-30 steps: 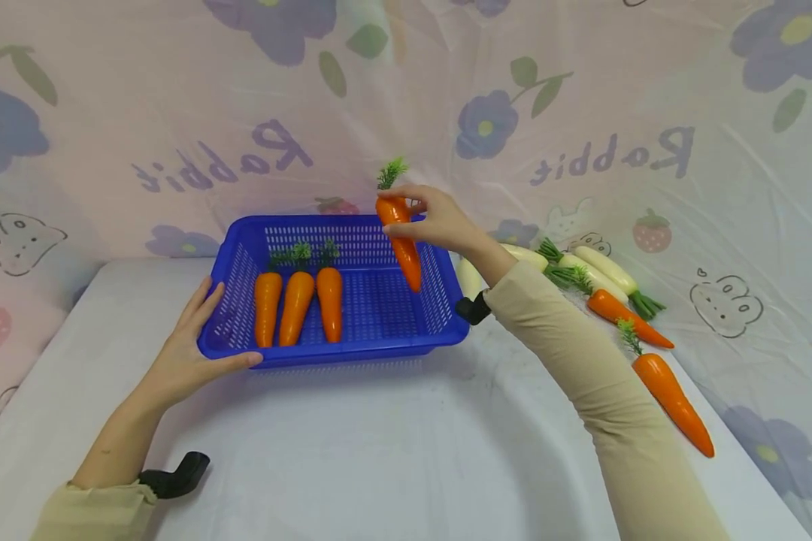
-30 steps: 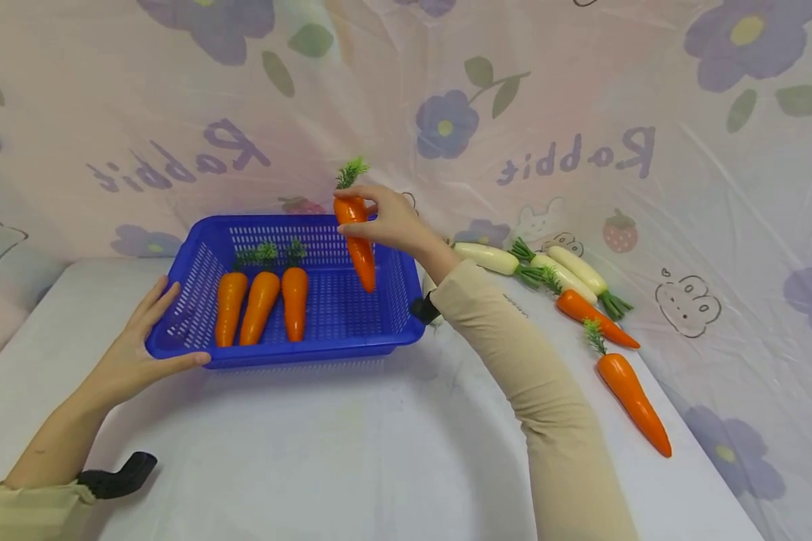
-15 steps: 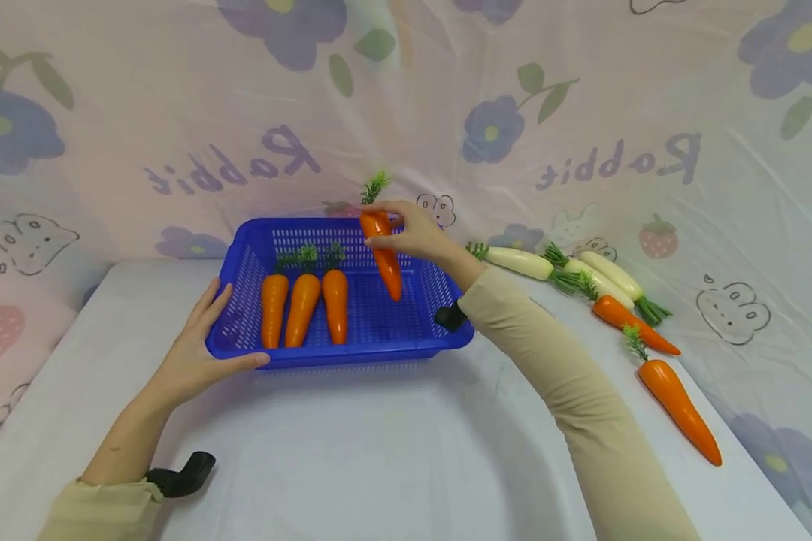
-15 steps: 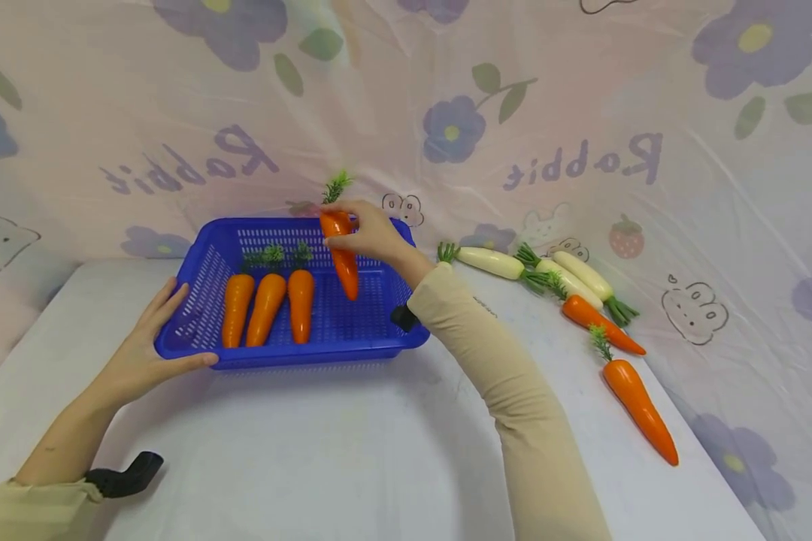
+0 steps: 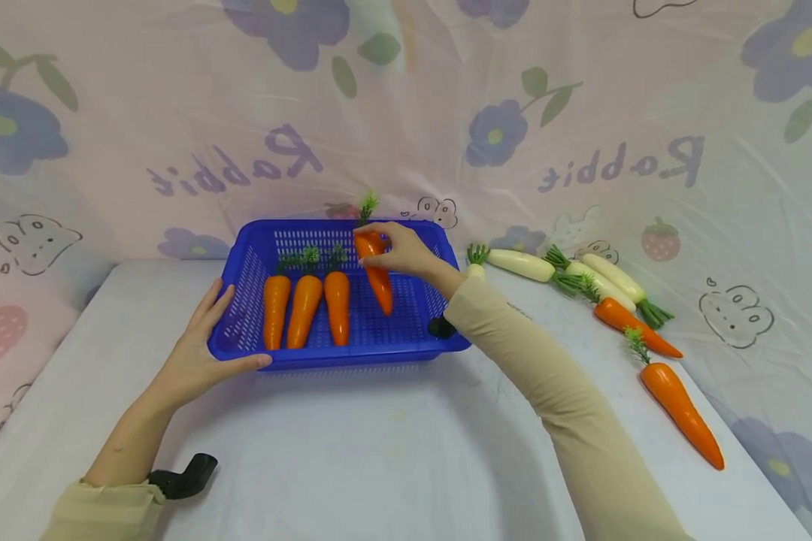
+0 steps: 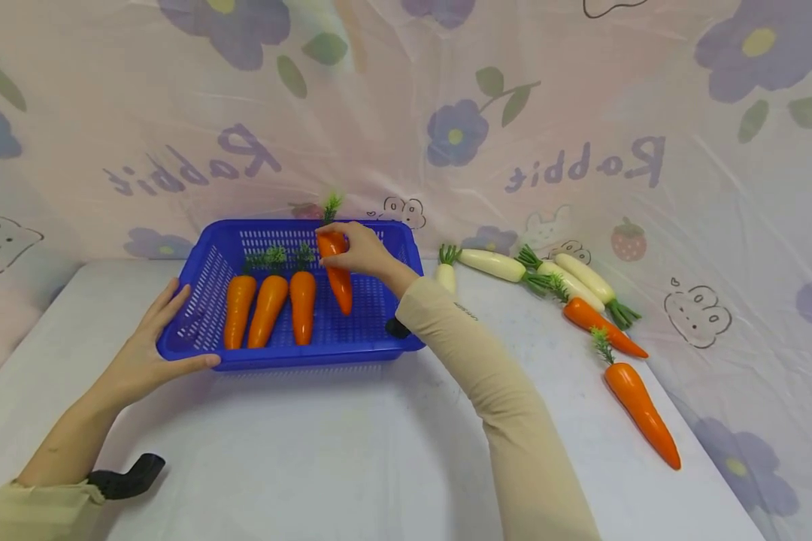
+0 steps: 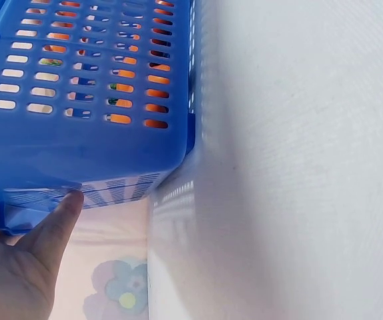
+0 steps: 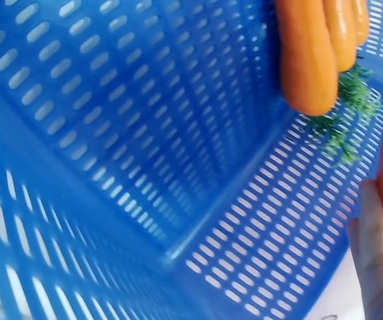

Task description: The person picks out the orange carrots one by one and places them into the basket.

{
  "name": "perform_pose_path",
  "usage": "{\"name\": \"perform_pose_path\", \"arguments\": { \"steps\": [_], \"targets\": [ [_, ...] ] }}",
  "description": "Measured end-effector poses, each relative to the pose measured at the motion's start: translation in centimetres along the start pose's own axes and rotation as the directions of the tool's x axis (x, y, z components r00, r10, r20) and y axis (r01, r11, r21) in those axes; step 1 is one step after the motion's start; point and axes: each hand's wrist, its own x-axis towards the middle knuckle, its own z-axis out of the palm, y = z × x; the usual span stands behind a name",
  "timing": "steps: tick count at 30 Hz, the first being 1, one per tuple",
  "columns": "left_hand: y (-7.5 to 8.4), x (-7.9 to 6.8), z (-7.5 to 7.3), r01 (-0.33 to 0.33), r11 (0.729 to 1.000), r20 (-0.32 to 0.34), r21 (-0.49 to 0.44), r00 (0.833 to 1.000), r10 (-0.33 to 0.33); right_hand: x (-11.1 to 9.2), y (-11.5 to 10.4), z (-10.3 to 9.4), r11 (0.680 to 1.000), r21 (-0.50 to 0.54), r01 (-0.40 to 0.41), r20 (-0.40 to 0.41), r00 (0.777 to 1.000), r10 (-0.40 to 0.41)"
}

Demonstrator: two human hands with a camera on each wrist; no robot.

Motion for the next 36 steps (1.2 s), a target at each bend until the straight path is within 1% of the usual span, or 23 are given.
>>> {"name": "perform_pose_path", "arguments": {
  "steps": [7,10,15,18,23,26,28,36],
  "targets": [
    [-0.1,-0.1,0.0,-0.002,1.0,0.001,-0.003,1.0,0.002,0.6,0.5,1.6,0.997,0.031,-0.073,0.073,0.995,0.071],
    [-0.1,0.0,0.0,0.002,1.0,0.0,-0.001,1.0,-0.002,0.8,0.7,1.9,0.994,0.047,-0.102,0.097,0.991,0.097],
    [0.1,0.0,0.0,0.004,1.0,0.001,-0.006,1.0,-0.004,0.8,1.0,2.3,0.99,0.037,-0.136,0.118,0.984,0.131],
    [0.1,0.1,0.0,0.004,1.0,-0.001,-0.006,1.0,-0.004,0.9,1.2,2.6,0.987,0.04,-0.157,0.155,0.977,0.149],
    [0.0,0.1,0.0,0.006,1.0,-0.007,-0.005,1.0,-0.006,1.0,1.4,2.9,0.982,0.068,-0.174,0.197,0.968,0.158],
    [0.0,0.1,0.0,0.007,1.0,-0.007,-0.001,1.0,-0.007,1.1,1.6,3.0,0.982,0.053,-0.181,0.206,0.964,0.167],
    [0.0,0.2,0.0,0.006,1.0,-0.006,0.001,1.0,-0.006,1.1,1.7,3.1,0.981,0.043,-0.191,0.223,0.959,0.177],
    [0.0,0.0,0.0,-0.008,1.0,-0.011,0.006,1.0,0.008,1.2,2.0,3.2,0.973,0.059,-0.221,0.303,0.933,0.194]
  ]
}}
